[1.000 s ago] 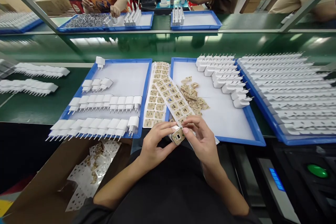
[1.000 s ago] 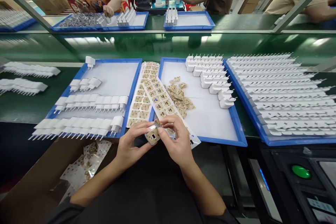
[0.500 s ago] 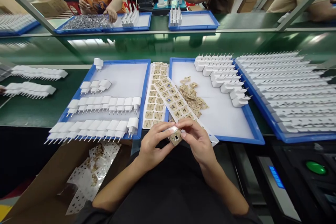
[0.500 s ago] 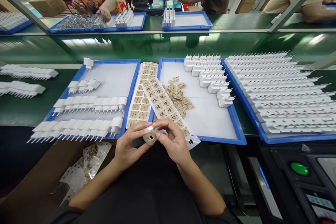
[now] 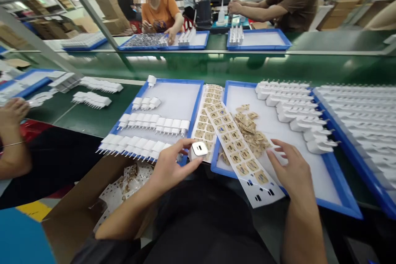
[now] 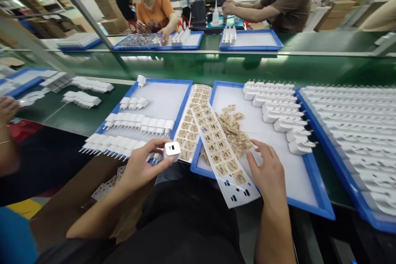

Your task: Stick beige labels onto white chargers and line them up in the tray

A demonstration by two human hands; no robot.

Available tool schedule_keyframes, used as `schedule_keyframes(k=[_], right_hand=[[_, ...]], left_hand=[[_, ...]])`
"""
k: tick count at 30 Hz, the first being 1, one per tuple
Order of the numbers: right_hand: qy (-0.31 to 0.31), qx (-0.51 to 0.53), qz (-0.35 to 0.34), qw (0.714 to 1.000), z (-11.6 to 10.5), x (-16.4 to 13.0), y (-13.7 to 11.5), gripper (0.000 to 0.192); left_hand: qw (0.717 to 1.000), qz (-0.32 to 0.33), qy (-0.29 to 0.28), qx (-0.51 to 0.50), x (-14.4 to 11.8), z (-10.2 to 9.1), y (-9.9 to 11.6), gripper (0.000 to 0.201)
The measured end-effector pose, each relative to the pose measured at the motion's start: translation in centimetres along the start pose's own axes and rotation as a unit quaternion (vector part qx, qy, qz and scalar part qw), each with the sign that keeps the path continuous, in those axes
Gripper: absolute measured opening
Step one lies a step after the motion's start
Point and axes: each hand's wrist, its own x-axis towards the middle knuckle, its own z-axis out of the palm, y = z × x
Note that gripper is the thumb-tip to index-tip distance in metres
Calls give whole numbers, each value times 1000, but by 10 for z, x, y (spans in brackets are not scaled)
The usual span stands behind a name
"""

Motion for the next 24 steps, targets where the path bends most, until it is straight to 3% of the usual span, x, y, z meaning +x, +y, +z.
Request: schedule_keyframes(k=[3,6,7,11,17,24], right_hand=[[3,-74,26,997,2,7,24,40],[-9,-62,57,996,2,5,29,44],[-14,-60,62,996,1,4,29,45],[-37,-53,72,995,-2,1,28,48],[-30,-50,61,996,-2,0,32,45],[-10,-18,-91,996,-7,-3,6,18]], left_hand=[[992,-41,2,121,46,-31,-25,44],[953,-106,-4,285,106,-57,-67,48],[932,-125,-7,340,126,-63,-81,46],[902,-168,-2,398,180,-72,-129,38],[875,-198,-12,442,198,-70,-159,40],[875,-160,-4,457,194,-63,-149,55]])
